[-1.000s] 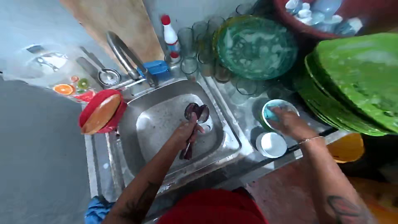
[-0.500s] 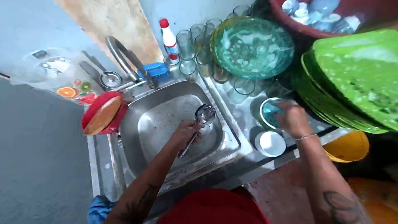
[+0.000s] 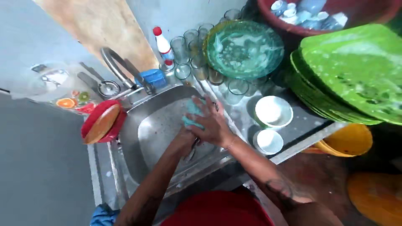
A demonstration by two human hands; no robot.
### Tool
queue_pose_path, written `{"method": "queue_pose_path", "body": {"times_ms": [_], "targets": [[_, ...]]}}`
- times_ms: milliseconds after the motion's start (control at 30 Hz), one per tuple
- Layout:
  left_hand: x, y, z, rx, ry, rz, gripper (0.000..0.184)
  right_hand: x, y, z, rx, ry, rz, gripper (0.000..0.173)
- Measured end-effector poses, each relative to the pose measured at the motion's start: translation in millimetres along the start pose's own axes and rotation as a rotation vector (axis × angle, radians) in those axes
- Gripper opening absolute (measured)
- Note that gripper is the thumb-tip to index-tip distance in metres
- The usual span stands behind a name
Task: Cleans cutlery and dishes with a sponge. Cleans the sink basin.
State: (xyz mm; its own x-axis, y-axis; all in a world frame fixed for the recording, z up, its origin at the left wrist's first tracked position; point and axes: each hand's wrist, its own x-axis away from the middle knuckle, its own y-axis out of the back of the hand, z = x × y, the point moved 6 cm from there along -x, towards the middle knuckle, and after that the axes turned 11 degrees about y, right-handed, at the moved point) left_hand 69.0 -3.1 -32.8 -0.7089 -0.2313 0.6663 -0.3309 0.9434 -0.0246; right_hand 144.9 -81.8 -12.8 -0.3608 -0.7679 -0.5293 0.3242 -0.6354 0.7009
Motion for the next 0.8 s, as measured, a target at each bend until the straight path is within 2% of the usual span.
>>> {"method": "queue_pose_path", "body": {"times_ms": [67, 167, 200, 300, 367, 433, 500, 567, 633, 733, 800], "targets": [[2, 1, 1, 0.009, -0.001, 0.007, 0.014, -9, -14, -5, 0.125, 0.043, 0.023, 0.042], [8, 4, 2, -0.048, 0.024, -0.060, 0.011, -24, -10, -10, 0.227, 0.140, -0.107, 0.035], [7, 5, 1, -0.052, 0.035, -0.074, 0.009, -30, -8, -14, 0.240, 0.122, -0.112, 0.034], [5, 7, 3, 0.034, 0.070, -0.089, 0.012, -52, 7, -31, 0.223, -0.110, -0.069, 0.036], [4, 10, 7, 0.081, 0.076, -0.072, 0.011, -66, 26, -46, 0.174, -0.277, -0.170, 0.038], [4, 12, 10, 0.102, 0.086, -0.055, 0.012, -73, 42, -42, 0.134, -0.326, -0.315, 0.039], [2, 13, 11, 0.151, 0.078, -0.048, 0.016, -71, 44, -20, 0.091, -0.280, -0.289, 0.045], [5, 14, 5, 0.172, 0.038, -0.053, 0.020, -58, 25, -4, 0.101, -0.077, -0.236, 0.042], [11, 17, -2, 0.181, -0.030, -0.108, 0.016, -40, -2, 1, 0.047, 0.101, -0.116, 0.037], [13, 20, 0, 0.143, -0.078, -0.179, 0.011, -31, -19, 2, -0.043, 0.177, 0.055, 0.030], [14, 18, 1, 0.096, -0.065, -0.182, 0.012, -32, -17, -4, 0.016, 0.212, 0.055, 0.027]]}}
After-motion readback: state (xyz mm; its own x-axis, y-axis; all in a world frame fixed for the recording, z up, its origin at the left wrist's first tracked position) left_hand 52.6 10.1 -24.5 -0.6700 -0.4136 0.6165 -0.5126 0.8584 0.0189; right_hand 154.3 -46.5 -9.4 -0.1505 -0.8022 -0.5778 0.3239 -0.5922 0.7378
